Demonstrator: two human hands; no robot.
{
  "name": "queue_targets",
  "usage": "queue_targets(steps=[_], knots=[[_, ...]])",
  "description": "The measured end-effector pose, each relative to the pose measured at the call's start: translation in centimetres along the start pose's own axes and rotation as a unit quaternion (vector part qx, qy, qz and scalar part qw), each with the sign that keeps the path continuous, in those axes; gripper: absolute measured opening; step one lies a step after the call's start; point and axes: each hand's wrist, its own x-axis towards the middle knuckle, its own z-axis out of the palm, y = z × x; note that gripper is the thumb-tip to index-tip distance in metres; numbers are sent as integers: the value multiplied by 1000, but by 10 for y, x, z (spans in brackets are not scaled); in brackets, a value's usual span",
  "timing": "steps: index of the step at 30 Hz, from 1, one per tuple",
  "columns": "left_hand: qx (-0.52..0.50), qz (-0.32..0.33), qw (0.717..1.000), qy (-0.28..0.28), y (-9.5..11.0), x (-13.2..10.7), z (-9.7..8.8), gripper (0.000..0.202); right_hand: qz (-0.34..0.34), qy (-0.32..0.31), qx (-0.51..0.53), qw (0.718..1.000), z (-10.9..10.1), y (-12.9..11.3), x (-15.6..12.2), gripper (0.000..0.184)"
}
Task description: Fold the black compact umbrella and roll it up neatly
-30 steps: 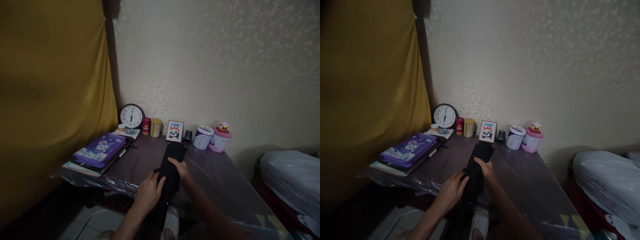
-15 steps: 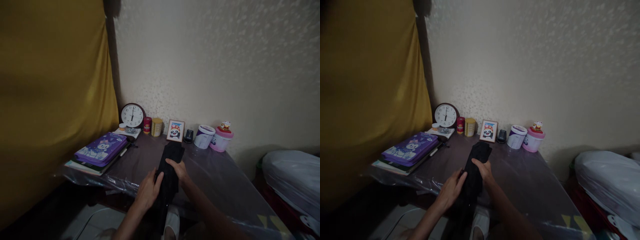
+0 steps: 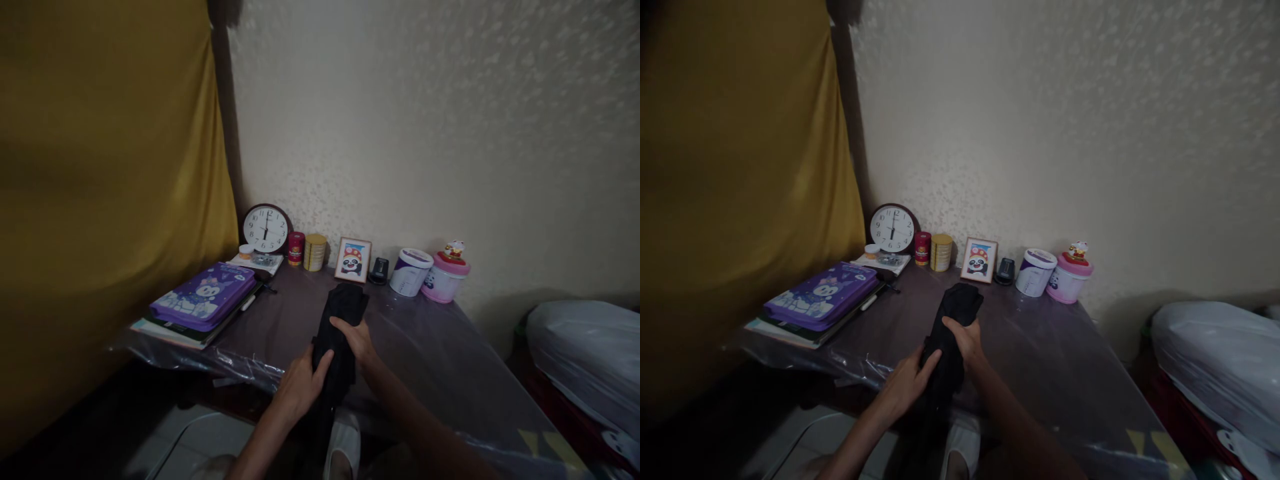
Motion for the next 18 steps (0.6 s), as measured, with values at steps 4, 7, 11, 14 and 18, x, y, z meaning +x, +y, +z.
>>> queue_targets(steps=[4,7,11,14,18], knots=[[-136,38,990,-1,-5,6,1,56,-4,-14,-10,1000,2,-2,-4,45],[-235,24,970,-54,-1,4,-2,58,-7,-14,-22,1000,4,-5,-8,44],[-343,0,933,-110,7,-1,-4,58,-9,-45,-20,999,8,-8,-16,39],[-391,-36,908,-144,5,-2,-4,55,8,-72,-4,997,8,-9,-18,36],[-439,-113,879,-150,-3,2,-1,57,55,-91,19,994,7,-9,-18,36]])
